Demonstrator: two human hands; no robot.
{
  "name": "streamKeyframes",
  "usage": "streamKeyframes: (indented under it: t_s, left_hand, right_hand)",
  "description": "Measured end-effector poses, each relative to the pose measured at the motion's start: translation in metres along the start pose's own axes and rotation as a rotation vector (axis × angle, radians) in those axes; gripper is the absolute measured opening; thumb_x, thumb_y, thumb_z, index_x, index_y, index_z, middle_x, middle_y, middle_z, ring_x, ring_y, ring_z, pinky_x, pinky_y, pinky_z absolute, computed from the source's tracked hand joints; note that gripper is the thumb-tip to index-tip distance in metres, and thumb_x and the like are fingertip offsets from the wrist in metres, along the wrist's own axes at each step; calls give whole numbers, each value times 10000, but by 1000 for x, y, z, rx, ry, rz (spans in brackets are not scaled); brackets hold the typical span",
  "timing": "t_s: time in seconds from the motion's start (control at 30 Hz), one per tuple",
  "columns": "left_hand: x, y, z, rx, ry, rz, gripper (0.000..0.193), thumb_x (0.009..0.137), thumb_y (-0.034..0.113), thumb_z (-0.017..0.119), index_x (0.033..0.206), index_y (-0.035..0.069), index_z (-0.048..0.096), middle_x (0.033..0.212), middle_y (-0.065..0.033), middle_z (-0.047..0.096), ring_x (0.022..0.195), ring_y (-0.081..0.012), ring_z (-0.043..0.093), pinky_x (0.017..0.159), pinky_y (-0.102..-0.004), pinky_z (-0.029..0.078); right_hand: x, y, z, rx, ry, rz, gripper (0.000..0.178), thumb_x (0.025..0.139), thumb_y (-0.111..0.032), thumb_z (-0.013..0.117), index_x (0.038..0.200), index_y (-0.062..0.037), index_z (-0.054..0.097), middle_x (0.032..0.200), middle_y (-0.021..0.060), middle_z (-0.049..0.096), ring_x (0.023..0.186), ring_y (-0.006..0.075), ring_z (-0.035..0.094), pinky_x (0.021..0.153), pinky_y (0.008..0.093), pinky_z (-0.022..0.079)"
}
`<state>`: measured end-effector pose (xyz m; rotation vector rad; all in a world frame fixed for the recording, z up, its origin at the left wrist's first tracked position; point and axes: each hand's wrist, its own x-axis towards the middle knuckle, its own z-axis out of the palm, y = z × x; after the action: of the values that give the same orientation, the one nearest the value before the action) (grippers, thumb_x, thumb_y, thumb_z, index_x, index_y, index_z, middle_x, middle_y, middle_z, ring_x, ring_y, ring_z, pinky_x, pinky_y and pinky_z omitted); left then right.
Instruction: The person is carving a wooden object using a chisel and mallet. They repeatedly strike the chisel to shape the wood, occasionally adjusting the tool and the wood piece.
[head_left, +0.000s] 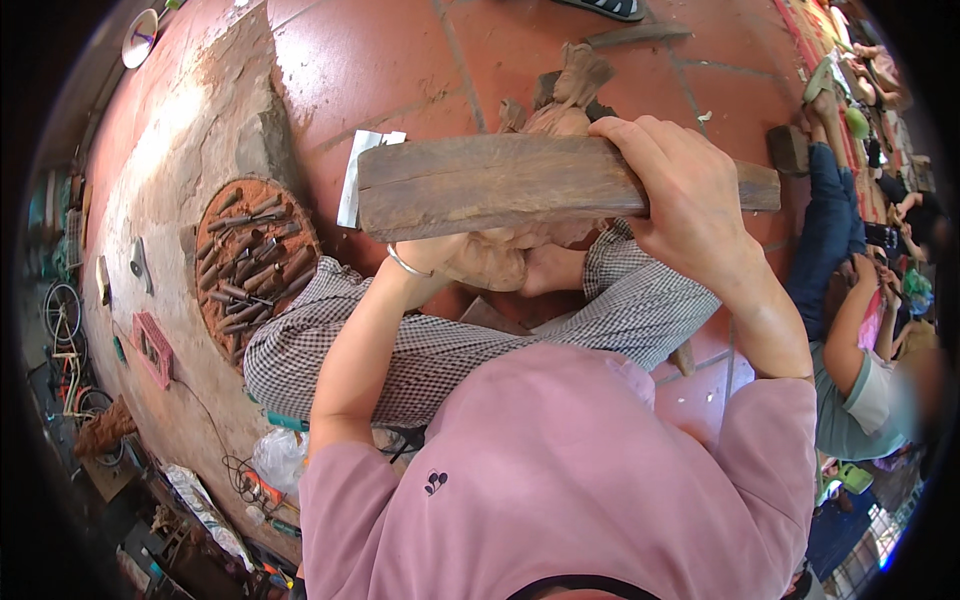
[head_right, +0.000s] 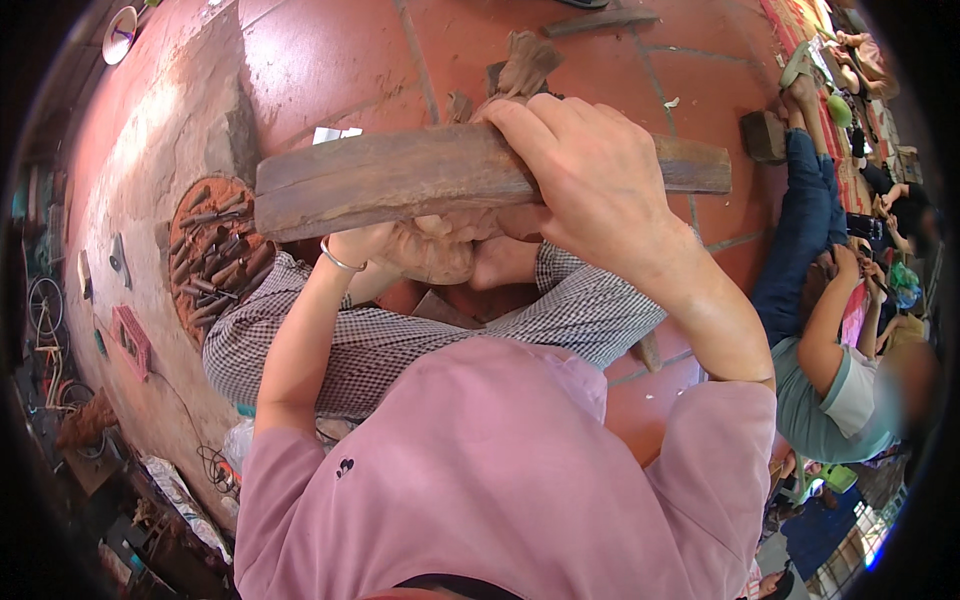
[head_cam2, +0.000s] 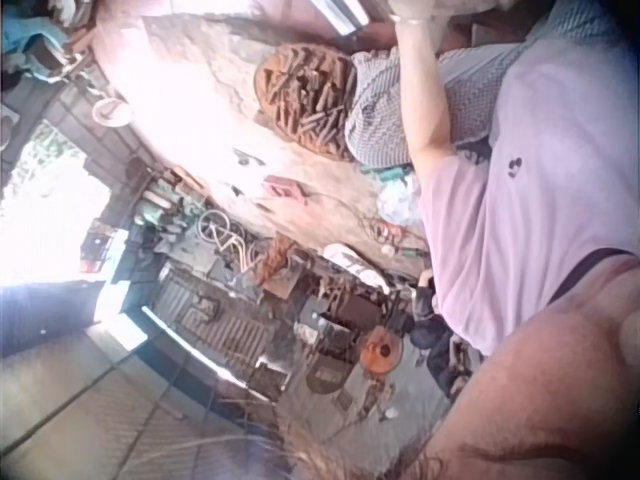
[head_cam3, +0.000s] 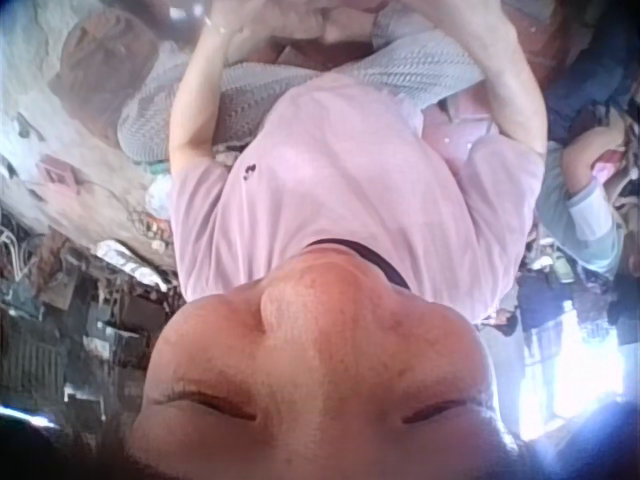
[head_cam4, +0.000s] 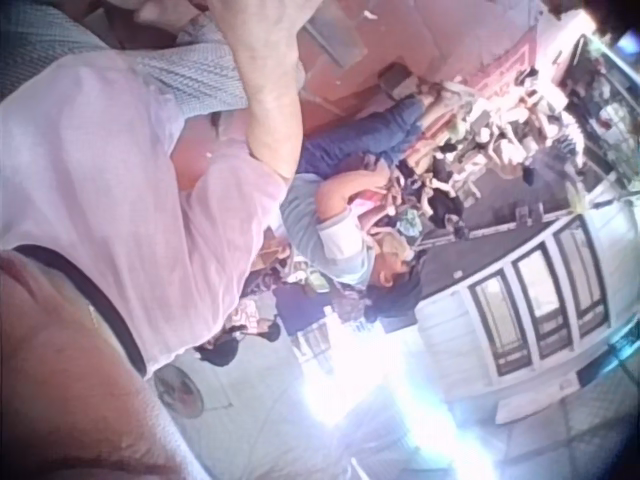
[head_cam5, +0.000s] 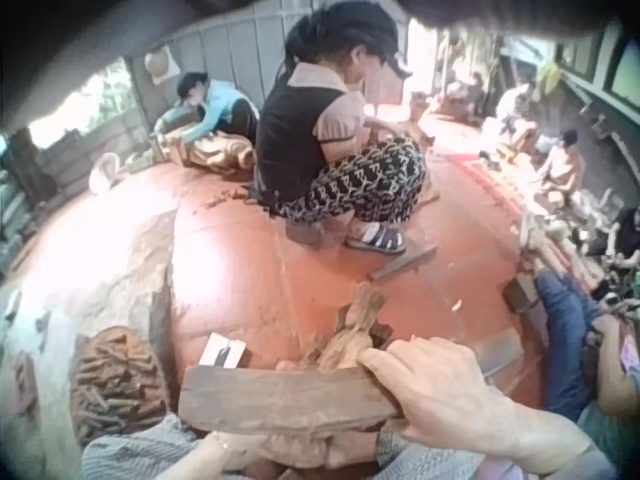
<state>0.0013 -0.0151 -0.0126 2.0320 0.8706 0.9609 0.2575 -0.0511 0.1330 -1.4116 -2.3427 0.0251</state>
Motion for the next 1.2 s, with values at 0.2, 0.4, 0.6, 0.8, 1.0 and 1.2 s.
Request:
streamKeyframes:
  t_s: [0.2, 0.4, 0.6, 0.8, 1.0, 1.2]
  left_hand:
    - [0, -8, 0, 25, -53, -97, 411, 874, 248, 684, 1240, 80, 602, 1162, -80, 648, 1066, -254, 618, 909, -388, 484]
    - [3, 0, 6, 170, -65, 106, 356, 895, 213, 662, 1210, 54, 610, 1125, -66, 659, 1019, -257, 636, 877, -385, 508]
    - [-2, 3, 9, 15, 33, -5, 282, 871, 132, 675, 1137, 40, 654, 1079, -85, 697, 981, -249, 664, 846, -382, 530]
    - [-19, -17, 14, -109, 93, -52, 312, 807, -19, 691, 1116, 5, 661, 1063, -110, 701, 998, -248, 665, 885, -386, 523]
    - [-29, -22, 7, -157, 262, 34, 257, 808, -8, 714, 1064, 3, 685, 1045, -124, 711, 930, -249, 684, 835, -364, 536]
    - [-30, -27, 3, 214, 88, 49, 293, 834, 37, 691, 1123, 7, 661, 1096, -125, 691, 1015, -277, 652, 904, -385, 503]
  right_hand:
    - [1, 11, 3, -246, 66, -122, 496, 611, -92, 715, 1093, -145, 612, 783, 13, 532, 715, 212, 577, 630, 337, 465]
    - [-1, 17, 10, -206, 76, -120, 413, 666, -125, 663, 1075, -154, 614, 755, -1, 501, 692, 180, 561, 616, 318, 450]
    - [1, 15, 6, -250, 100, -139, 363, 696, -128, 642, 1057, -144, 610, 744, 3, 485, 696, 176, 560, 629, 321, 451]
    - [3, 14, 4, -341, 31, -136, 504, 633, -75, 699, 1122, -142, 599, 786, 9, 522, 735, 202, 581, 647, 336, 457]
    - [5, 8, 2, -136, 8, -107, 639, 544, -87, 775, 1156, -131, 597, 843, 15, 579, 780, 221, 610, 668, 360, 467]
    - [12, 2, 6, -114, 51, -142, 620, 545, -117, 780, 1141, -117, 611, 865, 19, 593, 783, 218, 610, 673, 349, 473]
